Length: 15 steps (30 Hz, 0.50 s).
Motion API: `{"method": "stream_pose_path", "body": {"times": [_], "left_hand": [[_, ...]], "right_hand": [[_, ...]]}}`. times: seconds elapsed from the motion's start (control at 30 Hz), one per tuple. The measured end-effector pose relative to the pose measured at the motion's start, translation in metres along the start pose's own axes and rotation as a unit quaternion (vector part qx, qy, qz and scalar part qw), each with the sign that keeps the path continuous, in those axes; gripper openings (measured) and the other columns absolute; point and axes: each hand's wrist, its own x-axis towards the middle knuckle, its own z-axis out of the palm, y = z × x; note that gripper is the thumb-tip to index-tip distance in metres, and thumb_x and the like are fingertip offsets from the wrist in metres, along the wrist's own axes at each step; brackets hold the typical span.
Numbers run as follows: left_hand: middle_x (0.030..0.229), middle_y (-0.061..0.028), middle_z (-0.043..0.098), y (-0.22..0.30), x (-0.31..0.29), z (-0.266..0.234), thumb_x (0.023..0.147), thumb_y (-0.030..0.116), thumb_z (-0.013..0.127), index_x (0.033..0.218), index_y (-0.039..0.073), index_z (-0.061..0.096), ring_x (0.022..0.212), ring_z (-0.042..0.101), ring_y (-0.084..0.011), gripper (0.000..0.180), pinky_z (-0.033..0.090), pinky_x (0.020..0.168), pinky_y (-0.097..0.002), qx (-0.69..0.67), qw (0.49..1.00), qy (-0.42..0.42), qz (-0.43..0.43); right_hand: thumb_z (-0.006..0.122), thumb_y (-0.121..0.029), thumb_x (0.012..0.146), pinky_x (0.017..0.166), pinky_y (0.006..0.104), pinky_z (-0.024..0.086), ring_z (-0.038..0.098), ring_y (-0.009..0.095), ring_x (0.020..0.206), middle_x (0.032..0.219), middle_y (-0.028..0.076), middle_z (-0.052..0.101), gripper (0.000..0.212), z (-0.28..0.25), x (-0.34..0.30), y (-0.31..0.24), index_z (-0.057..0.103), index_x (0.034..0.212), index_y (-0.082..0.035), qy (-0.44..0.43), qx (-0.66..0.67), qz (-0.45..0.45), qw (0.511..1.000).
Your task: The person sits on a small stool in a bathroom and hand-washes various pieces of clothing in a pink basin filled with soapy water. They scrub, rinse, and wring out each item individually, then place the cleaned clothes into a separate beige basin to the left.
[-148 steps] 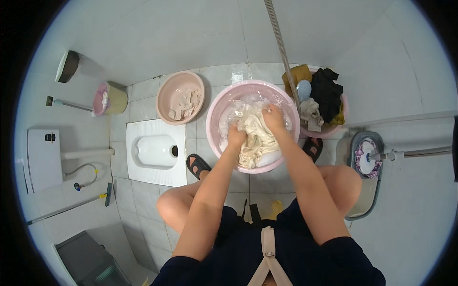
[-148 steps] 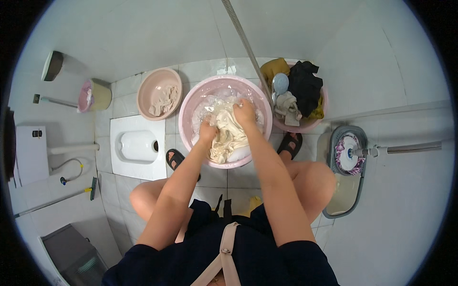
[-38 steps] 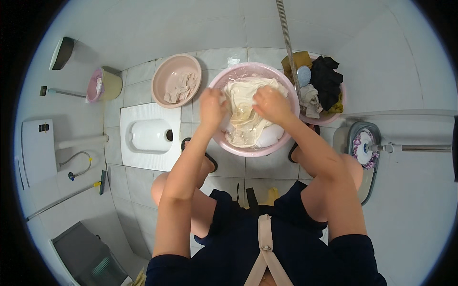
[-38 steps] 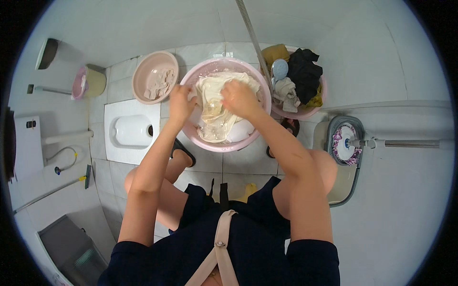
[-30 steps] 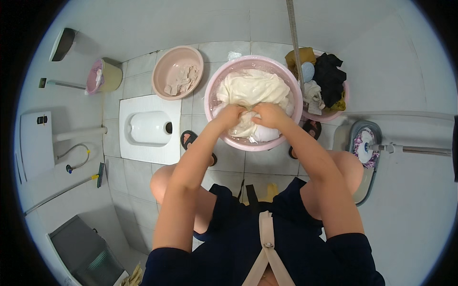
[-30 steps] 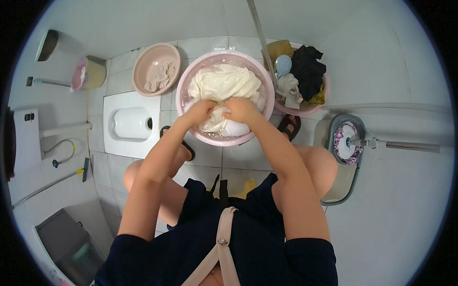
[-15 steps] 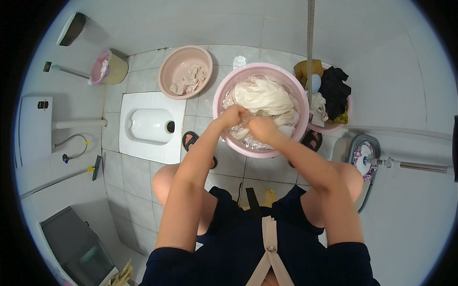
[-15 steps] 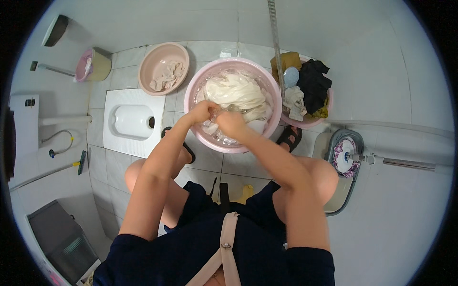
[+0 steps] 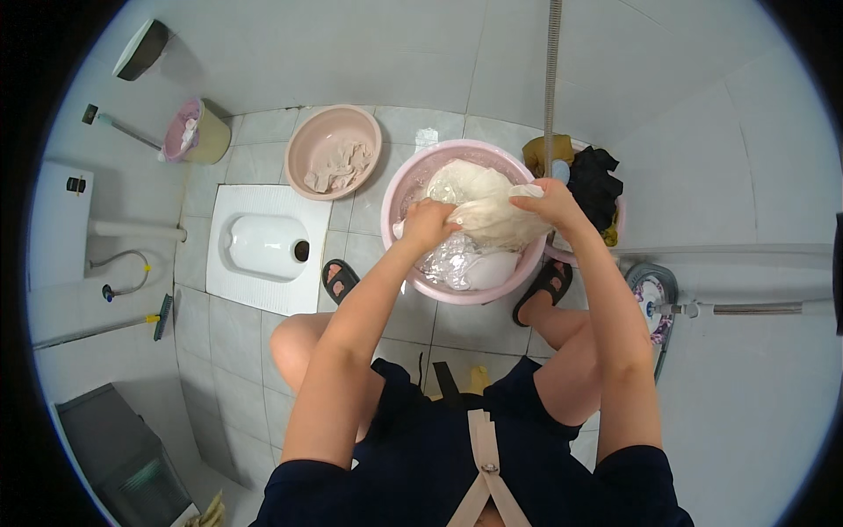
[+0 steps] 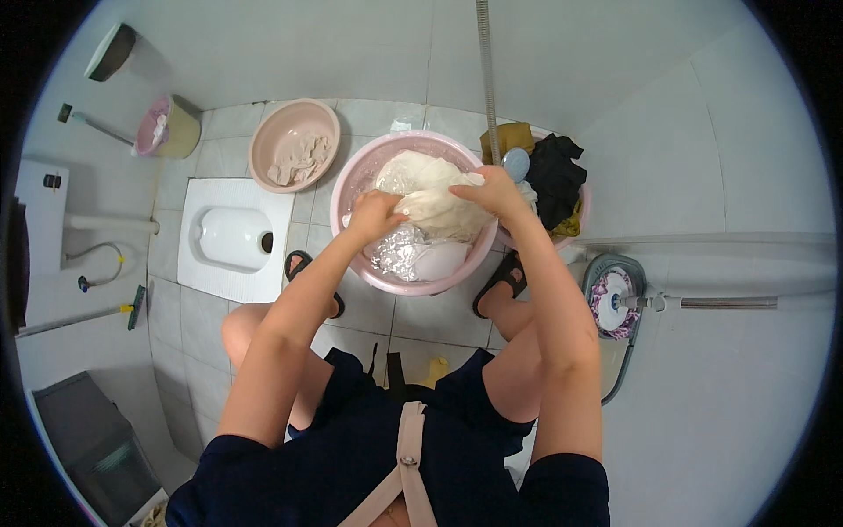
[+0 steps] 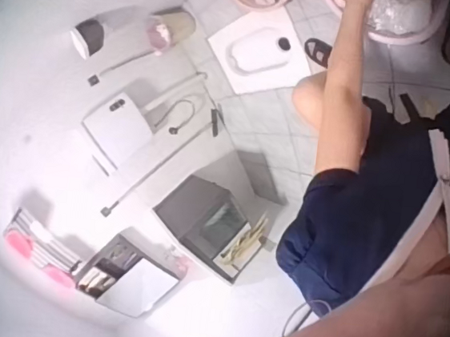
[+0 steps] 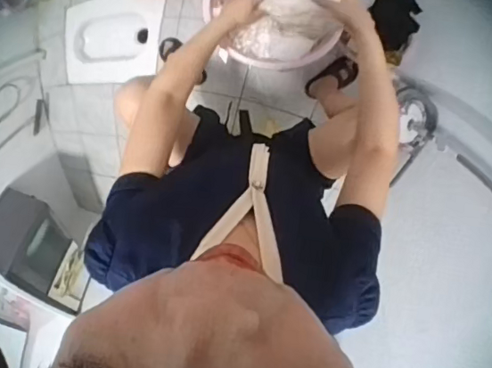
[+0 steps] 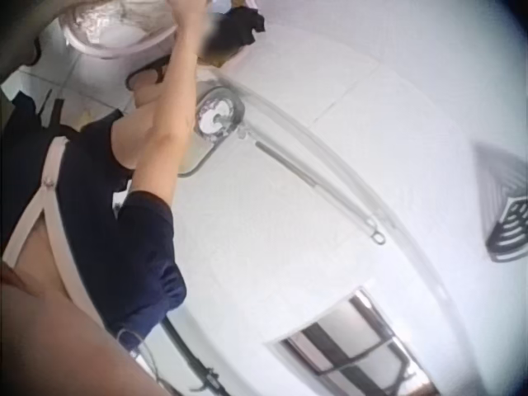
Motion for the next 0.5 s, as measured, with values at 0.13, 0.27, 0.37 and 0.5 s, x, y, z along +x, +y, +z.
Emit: {"method": "stream_pose_path", "body": {"times": [0.13,0.27,0.37,0.5], "left_hand": [[0.09,-0.0111,0.065,-0.028,-0.01,0.004,0.075,0.019,0.065,0.094,0.012,0.068,0.09,0.058,-0.0308,0.021,0.045,0.078,-0.0404,-0.026,0.989,0.142,0.024],[0.094,-0.0138,0.064,-0.022,-0.011,-0.03,0.077,0.01,0.057,0.097,0.009,0.067,0.086,0.059,-0.0332,0.022,0.045,0.079,-0.041,-0.065,0.987,0.142,0.027],[0.08,-0.0176,0.062,0.006,-0.002,-0.078,0.077,0.008,0.049,0.093,0.005,0.064,0.078,0.06,-0.0341,0.022,0.046,0.072,-0.0427,-0.249,0.95,0.184,-0.047],[0.073,-0.0191,0.061,0.033,0.02,-0.099,0.079,0.014,0.046,0.094,0.005,0.061,0.074,0.06,-0.0358,0.023,0.045,0.069,-0.0459,-0.261,0.948,0.178,-0.027]], "right_hand": [[0.072,-0.012,0.073,0.069,0.0232,0.046,0.058,0.009,0.08,0.087,0.004,0.063,0.026,-0.003,-0.027,-0.034,0.063,0.094,0.0,-0.006,0.013,-0.094,0.995],[0.072,-0.007,0.07,0.074,0.0263,0.047,0.057,0.012,0.085,0.091,0.006,0.062,0.038,-0.025,-0.039,-0.031,0.057,0.104,0.0,-0.006,0.01,-0.12,0.993],[0.073,-0.007,0.064,0.079,0.033,0.047,0.059,0.02,0.086,0.092,0.01,0.063,0.056,-0.031,-0.029,-0.017,0.05,0.115,-0.005,-0.069,-0.09,-0.029,0.993],[0.067,-0.006,0.068,0.081,0.0392,0.047,0.06,0.029,0.093,0.104,0.017,0.06,0.056,-0.006,0.021,0.059,0.049,0.12,-0.009,0.018,-0.263,-0.274,0.925]]}}
